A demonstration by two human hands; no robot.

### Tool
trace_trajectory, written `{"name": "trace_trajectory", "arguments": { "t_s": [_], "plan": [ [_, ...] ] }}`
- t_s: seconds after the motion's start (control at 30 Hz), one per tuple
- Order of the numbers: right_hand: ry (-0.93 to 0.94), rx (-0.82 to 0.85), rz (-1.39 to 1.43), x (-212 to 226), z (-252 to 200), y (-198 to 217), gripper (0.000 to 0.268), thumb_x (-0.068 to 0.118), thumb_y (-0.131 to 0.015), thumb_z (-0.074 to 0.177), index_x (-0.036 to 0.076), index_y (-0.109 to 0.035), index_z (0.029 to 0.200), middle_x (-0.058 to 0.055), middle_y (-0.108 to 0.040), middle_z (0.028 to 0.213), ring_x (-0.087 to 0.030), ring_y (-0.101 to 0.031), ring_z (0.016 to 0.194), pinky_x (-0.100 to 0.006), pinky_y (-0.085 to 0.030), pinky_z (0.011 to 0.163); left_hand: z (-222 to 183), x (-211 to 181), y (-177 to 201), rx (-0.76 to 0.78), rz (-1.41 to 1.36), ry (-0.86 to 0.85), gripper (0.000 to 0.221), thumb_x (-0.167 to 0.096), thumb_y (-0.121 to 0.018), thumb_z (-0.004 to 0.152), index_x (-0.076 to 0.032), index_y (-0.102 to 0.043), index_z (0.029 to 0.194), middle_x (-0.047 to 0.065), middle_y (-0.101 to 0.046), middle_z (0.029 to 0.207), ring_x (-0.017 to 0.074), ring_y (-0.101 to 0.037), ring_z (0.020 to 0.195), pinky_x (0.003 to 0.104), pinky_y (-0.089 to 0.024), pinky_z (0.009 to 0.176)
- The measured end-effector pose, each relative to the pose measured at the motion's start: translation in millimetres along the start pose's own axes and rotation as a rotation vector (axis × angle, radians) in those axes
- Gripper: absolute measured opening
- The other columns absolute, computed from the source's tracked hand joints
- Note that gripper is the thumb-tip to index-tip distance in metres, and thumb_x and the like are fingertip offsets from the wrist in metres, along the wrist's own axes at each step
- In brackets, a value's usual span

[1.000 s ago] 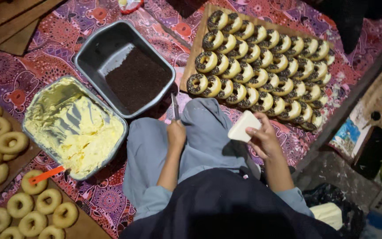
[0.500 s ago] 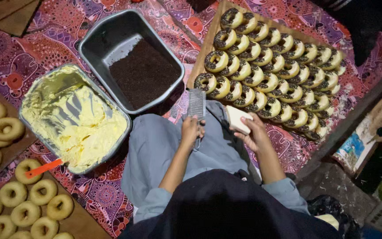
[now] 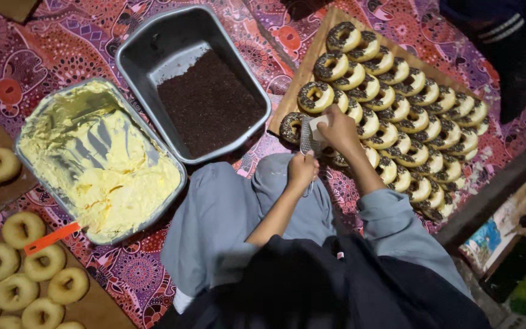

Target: The person dips donuts into a yellow cream and then into a dark crumb topping, placing them on a wooden board. They then use a grater to sprinkle white shavings over the finished donuts.

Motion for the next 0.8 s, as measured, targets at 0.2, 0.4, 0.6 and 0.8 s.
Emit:
{"name": "trace_trajectory", "arguments": {
  "t_s": [0.2,0.4,0.6,0.8],
  "plan": [
    [0.005,0.064,-0.038,17,5,-23,0.038,0.019,-0.074,0.08,0.005,-0.065,0.114,-0.024,-0.073,0.097,-0.044,-0.07,0.092,-0.051,-0.055,0.085,12,9,0,-0.018,-0.217,0.048,0.021,-0.017,-0.05,0.104,-0.009,-0.045,0.086,0.002,-0.046,0.06,0.0124,-0.045,0.042,0.032,-0.036,0.035],
    [0.085,-0.053,-0.074,21,11,-36,0.027,0.014,-0.074,0.079,0.002,-0.071,0.102,-0.027,-0.072,0.086,-0.044,-0.071,0.083,-0.049,-0.057,0.08,9,6,3,0.034,-0.204,0.025,0.023,-0.016,-0.049,0.106,-0.006,-0.047,0.085,0.002,-0.047,0.061,0.0115,-0.045,0.043,0.03,-0.036,0.037],
    [0.023,-0.016,-0.057,13,23,-48,0.017,0.011,-0.068,0.085,0.0,-0.069,0.097,-0.022,-0.071,0.074,-0.038,-0.073,0.074,-0.047,-0.058,0.075,-3,-5,1,0.038,-0.138,0.027,0.025,-0.014,-0.052,0.105,-0.003,-0.047,0.084,0.002,-0.05,0.062,0.0111,-0.048,0.045,0.031,-0.039,0.039],
    [-0.023,0.001,-0.086,7,37,-54,0.018,0.009,-0.068,0.081,-0.001,-0.07,0.096,-0.024,-0.071,0.076,-0.038,-0.073,0.075,-0.045,-0.058,0.076,-24,-28,-3,0.061,-0.158,0.027,0.024,-0.016,-0.057,0.104,-0.005,-0.049,0.084,0.0,-0.048,0.058,0.0098,-0.043,0.043,0.03,-0.034,0.038]
  ]
}}
Point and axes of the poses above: each hand's wrist, its own z-axis towards the middle knuckle, its own y-axis out of the back of the hand, x = y × z, the point moved 6 cm from there along z, towards the middle knuckle
